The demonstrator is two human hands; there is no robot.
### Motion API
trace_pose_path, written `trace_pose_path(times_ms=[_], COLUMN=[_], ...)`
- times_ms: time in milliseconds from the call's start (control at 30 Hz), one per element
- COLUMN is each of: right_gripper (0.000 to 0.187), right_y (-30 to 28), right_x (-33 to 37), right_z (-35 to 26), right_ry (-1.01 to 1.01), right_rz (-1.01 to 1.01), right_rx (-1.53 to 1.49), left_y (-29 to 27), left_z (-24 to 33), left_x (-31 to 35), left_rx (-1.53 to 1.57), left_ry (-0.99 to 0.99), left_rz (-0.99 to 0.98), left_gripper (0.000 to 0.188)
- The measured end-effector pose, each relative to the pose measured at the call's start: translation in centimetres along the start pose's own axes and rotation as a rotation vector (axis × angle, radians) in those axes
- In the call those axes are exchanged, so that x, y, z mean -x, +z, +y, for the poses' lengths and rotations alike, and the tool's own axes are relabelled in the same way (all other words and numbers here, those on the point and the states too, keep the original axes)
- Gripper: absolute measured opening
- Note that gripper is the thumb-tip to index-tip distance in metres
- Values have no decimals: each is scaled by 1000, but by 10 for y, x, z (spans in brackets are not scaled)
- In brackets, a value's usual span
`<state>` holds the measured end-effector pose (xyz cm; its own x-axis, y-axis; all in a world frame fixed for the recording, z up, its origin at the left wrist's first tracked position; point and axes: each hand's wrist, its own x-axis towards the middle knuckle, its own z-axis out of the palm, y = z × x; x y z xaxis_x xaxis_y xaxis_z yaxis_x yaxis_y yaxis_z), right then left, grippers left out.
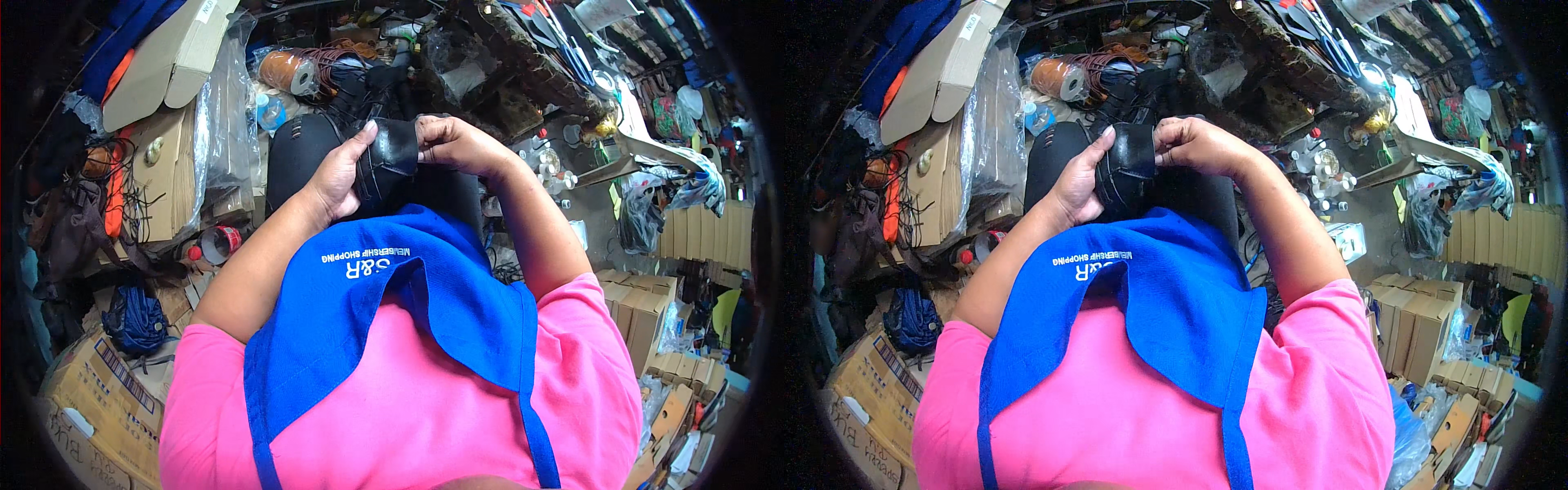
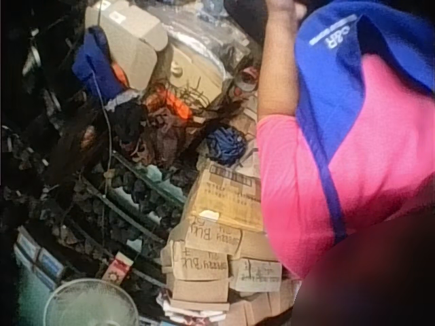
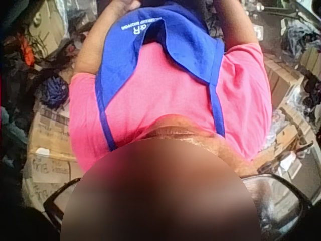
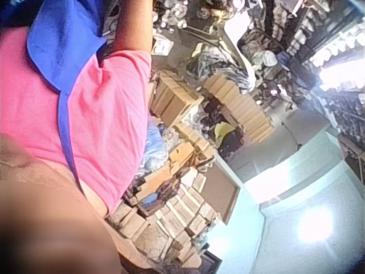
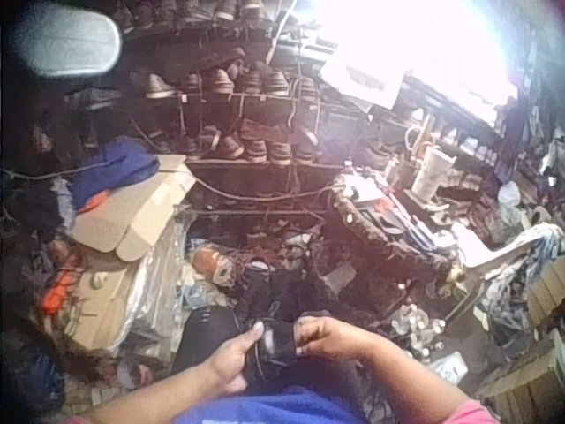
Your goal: Sewing the upper part of a black shoe by hand using a needle and thread.
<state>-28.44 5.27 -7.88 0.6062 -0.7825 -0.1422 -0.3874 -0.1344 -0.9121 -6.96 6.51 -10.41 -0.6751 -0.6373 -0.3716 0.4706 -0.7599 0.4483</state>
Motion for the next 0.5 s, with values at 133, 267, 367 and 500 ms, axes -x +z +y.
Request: trace_pose_path(times_ms=[133,267,367,500], right_gripper=[14,16,20,23], right_y=[1,5,12,11], right_x=[0,-2,-1,-1], right_z=[2,11,0,6], right_ry=[-19,11,142,253], right_rz=[-9,-19,-10,54], right_rx=[-55,-148,-290,-198], left_y=[-1,2,-5,-9], left_z=[-1,-3,-7,-8], left_x=[-1,-3,-9,-18], left_rx=[-32,-24,-91,-102], left_ry=[1,-1,9,-9], left_rz=[-16,13,37,48], left_gripper=[45,38,38,37])
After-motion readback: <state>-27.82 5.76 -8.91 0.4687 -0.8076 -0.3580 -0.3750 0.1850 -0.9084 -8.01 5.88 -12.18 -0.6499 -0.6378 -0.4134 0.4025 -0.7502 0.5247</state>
